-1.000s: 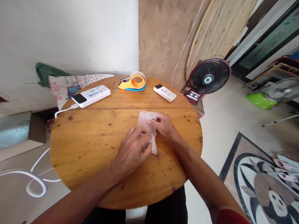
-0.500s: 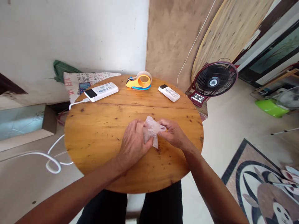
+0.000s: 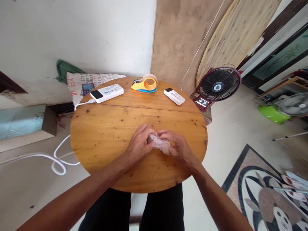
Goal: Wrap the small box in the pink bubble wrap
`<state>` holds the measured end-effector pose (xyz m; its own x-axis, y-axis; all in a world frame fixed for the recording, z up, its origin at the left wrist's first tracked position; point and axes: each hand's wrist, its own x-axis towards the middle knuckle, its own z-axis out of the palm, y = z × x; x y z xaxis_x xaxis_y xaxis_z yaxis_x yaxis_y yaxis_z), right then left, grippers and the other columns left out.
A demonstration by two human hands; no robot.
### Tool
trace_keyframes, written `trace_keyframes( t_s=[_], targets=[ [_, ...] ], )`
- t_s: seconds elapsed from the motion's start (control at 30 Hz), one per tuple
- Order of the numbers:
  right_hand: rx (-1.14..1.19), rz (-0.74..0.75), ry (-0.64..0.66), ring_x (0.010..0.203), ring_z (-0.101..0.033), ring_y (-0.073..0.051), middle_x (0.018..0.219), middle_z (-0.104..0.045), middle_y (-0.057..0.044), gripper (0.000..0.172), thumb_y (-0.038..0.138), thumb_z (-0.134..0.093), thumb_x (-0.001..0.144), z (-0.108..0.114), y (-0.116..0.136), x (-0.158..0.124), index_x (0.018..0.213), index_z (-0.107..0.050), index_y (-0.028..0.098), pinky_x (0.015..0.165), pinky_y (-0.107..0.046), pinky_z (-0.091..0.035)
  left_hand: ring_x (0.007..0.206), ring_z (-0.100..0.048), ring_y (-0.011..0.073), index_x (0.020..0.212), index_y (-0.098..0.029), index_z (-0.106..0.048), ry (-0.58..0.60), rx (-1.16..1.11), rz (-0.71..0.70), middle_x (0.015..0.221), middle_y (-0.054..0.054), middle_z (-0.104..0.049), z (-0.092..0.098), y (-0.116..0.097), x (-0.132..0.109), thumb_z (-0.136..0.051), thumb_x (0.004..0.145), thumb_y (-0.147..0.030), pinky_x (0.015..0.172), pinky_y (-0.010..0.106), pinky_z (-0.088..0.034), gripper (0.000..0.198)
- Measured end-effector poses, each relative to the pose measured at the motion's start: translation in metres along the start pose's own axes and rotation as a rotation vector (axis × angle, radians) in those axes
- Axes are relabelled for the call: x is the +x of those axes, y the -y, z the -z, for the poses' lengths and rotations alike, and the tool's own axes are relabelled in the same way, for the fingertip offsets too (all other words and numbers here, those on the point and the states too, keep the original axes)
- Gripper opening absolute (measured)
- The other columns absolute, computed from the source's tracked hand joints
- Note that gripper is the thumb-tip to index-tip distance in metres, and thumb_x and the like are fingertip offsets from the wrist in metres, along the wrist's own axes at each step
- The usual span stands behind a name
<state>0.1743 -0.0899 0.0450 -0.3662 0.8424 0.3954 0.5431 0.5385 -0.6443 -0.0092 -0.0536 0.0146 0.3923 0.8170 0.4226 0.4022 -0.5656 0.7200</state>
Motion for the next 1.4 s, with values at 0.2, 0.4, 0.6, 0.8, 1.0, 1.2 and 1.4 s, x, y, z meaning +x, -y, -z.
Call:
trace_keyframes(
  t_s=[0.2, 0.4, 0.6, 0.8, 1.0, 1.2, 1.4],
  targets=[
    [-0.053, 0.032, -0.046, 0.108, -0.063, -0.02, 0.118, -0.065, -0.01, 0.024, 0.008, -0.054, 0.08, -0.009, -0.005, -0.012, 0.099, -0.06, 0.022, 0.09, -0.034, -0.051, 0.096, -0.055, 0.0209, 0.088, -0.019, -0.059, 0.06, 0.136, -0.087, 0.1, 0.005, -0.061, 0.005, -0.002, -0.006, -0.057, 0.08, -0.013, 0.084, 0.036, -0.044, 0.011],
    [-0.069, 0.033, 0.004, 0.117, -0.059, -0.02, 0.126, -0.062, -0.011, 0.025, 0.014, -0.057, 0.082, -0.007, -0.002, -0.016, 0.105, -0.059, 0.022, 0.098, -0.037, -0.048, 0.102, -0.057, 0.0219, 0.091, -0.019, -0.063, 0.021, 0.203, -0.174, 0.107, 0.007, -0.064, 0.011, -0.005, -0.011, -0.055, 0.082, -0.012, 0.089, 0.038, -0.046, 0.014],
    [-0.237, 0.159, 0.068, 0.13, -0.049, -0.022, 0.135, -0.057, -0.01, 0.04, 0.014, -0.057, 0.079, -0.006, -0.005, -0.025, 0.118, -0.056, 0.022, 0.108, -0.044, -0.039, 0.119, -0.054, 0.0245, 0.107, -0.015, -0.064, 0.07, 0.174, -0.342, 0.124, 0.012, -0.062, 0.018, 0.001, -0.02, -0.056, 0.08, -0.011, 0.103, 0.041, -0.044, 0.029],
    [-0.435, 0.186, 0.048, 0.138, -0.038, -0.023, 0.14, -0.053, -0.012, 0.048, 0.007, -0.049, 0.08, -0.019, -0.01, -0.036, 0.127, -0.052, 0.019, 0.11, -0.049, -0.035, 0.132, -0.044, 0.0275, 0.121, -0.016, -0.059, 0.184, 0.355, -0.434, 0.134, 0.012, -0.057, 0.027, 0.01, -0.028, -0.052, 0.085, -0.011, 0.108, 0.046, -0.041, 0.038],
    [-0.381, 0.167, -0.025, 0.135, -0.043, -0.022, 0.136, -0.056, -0.013, 0.04, 0.007, -0.043, 0.086, -0.026, -0.013, -0.035, 0.121, -0.056, 0.021, 0.106, -0.048, -0.042, 0.135, -0.04, 0.0262, 0.12, -0.014, -0.057, 0.236, 0.281, -0.459, 0.137, 0.014, -0.053, 0.021, 0.012, -0.014, -0.049, 0.087, -0.012, 0.112, 0.047, -0.036, 0.034],
    [-0.182, 0.092, -0.008, 0.122, -0.054, -0.023, 0.128, -0.061, -0.011, 0.031, 0.016, -0.046, 0.088, -0.011, -0.008, -0.02, 0.116, -0.056, 0.021, 0.099, -0.042, -0.045, 0.112, -0.059, 0.0226, 0.104, -0.018, -0.062, 0.262, 0.038, -0.185, 0.12, 0.009, -0.064, 0.019, 0.01, -0.003, -0.052, 0.082, -0.015, 0.097, 0.038, -0.047, 0.024],
    [0.114, -0.349, 0.084, 0.07, -0.057, -0.015, 0.078, -0.063, 0.0, 0.027, 0.039, -0.044, 0.094, -0.006, -0.017, 0.015, 0.086, -0.061, 0.019, 0.067, -0.027, -0.047, 0.076, -0.065, 0.0204, 0.093, -0.016, -0.067, 0.345, -0.435, 0.342, 0.081, 0.003, -0.07, 0.016, 0.007, 0.018, -0.061, 0.08, -0.039, 0.067, 0.03, -0.052, 0.027]
  ],
)
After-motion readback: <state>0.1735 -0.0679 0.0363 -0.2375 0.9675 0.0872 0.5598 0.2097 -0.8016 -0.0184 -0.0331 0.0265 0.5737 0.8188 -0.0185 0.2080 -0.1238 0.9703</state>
